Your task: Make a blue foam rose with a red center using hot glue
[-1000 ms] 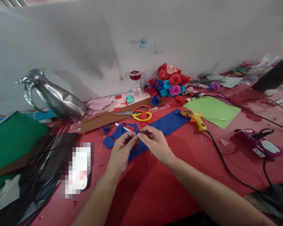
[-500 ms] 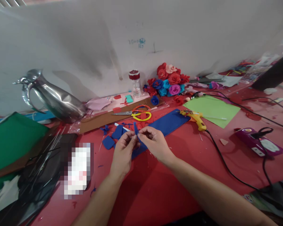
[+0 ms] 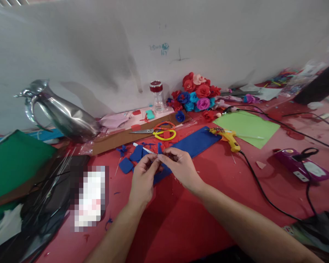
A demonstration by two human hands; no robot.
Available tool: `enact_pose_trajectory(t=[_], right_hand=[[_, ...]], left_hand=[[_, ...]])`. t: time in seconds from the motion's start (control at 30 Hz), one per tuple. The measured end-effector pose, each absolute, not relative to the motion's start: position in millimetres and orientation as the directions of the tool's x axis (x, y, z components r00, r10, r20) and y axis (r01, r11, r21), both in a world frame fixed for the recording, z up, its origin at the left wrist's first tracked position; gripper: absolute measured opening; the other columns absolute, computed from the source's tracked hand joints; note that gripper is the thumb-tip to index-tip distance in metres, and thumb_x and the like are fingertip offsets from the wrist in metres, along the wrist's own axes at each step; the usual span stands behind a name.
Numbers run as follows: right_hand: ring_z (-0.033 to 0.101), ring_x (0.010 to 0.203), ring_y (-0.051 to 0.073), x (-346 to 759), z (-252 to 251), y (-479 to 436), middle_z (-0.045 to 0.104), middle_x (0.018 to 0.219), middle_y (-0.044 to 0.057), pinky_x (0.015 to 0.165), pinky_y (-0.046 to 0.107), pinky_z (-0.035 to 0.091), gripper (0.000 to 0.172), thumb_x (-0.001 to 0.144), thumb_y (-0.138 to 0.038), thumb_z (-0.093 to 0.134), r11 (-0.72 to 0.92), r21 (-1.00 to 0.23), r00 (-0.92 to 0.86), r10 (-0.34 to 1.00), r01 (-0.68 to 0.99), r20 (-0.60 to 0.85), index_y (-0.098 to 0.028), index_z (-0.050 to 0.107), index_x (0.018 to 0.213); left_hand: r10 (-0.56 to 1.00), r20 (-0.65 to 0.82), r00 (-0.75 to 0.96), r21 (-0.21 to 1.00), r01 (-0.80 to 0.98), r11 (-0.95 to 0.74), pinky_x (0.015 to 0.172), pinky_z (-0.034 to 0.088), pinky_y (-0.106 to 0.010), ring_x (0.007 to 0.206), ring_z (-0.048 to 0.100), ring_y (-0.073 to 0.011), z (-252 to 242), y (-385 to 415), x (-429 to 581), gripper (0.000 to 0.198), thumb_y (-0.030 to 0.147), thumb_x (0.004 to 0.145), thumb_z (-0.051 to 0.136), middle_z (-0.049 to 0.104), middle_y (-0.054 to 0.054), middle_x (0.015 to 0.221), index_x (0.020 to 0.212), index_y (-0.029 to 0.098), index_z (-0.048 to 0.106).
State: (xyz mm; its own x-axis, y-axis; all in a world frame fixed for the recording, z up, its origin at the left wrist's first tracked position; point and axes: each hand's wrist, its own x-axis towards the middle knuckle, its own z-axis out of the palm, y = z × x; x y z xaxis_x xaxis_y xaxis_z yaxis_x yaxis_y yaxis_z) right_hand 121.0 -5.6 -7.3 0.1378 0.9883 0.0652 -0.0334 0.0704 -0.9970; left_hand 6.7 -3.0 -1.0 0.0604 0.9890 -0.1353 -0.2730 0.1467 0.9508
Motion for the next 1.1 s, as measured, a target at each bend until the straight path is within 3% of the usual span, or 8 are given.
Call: enact_pose_trajectory(t=[0.47, 0.67, 0.87, 1.1], right_hand=[[0.062, 0.07, 0.015, 122.0, -11.0, -4.2, 0.069, 0.083, 0.004, 0.066, 0.027, 0.049, 0.017, 0.074, -0.031, 0.063, 0.114, -0.993, 0.174, 0.979, -0.026, 0.108, -0.018, 0.07, 0.082], [0.057, 0.058, 0.012, 121.3, -5.9, -6.8, 0.067, 0.074, 0.002, 0.054, 0.025, 0.045, 0.019, 0.072, -0.034, 0.065, 0.085, -0.996, 0.166, 0.983, -0.038, 0.077, -0.017, 0.07, 0.08], [0.061, 0.067, 0.014, 122.7, -4.9, -6.8, 0.068, 0.078, 0.003, 0.062, 0.026, 0.048, 0.016, 0.074, -0.033, 0.062, 0.11, -0.993, 0.219, 0.968, 0.053, 0.119, -0.018, 0.071, 0.076], [0.059, 0.063, 0.014, 123.3, -2.4, -7.5, 0.067, 0.072, 0.002, 0.061, 0.026, 0.046, 0.015, 0.072, -0.032, 0.062, 0.068, -0.996, 0.228, 0.97, 0.06, 0.08, -0.018, 0.067, 0.073]], left_hand=[[0.977, -0.208, 0.044, 0.91, -0.359, 0.209, 0.06, 0.044, -0.023, 0.057, 0.053, -0.0078, 3.8, -1.7, 7.8, 0.028, 0.031, 0.058, 0.081, 0.059, 0.004, 0.067, 0.073, 0.016, 0.063], [0.982, -0.178, 0.067, 0.923, -0.334, 0.19, 0.058, 0.042, -0.022, 0.057, 0.052, -0.0074, 3.6, -2.1, 7.2, 0.024, 0.03, 0.061, 0.078, 0.058, 0.003, 0.065, 0.071, 0.016, 0.063], [0.979, -0.201, 0.031, 0.921, -0.333, 0.2, 0.061, 0.043, -0.022, 0.058, 0.053, -0.0075, 2.9, -1.9, 7.0, 0.026, 0.029, 0.06, 0.079, 0.059, 0.004, 0.069, 0.075, 0.016, 0.063], [0.983, -0.185, 0.006, 0.93, -0.322, 0.177, 0.06, 0.044, -0.023, 0.06, 0.053, -0.0085, 2.9, -1.5, 8.0, 0.026, 0.029, 0.058, 0.08, 0.06, 0.003, 0.07, 0.074, 0.016, 0.064]])
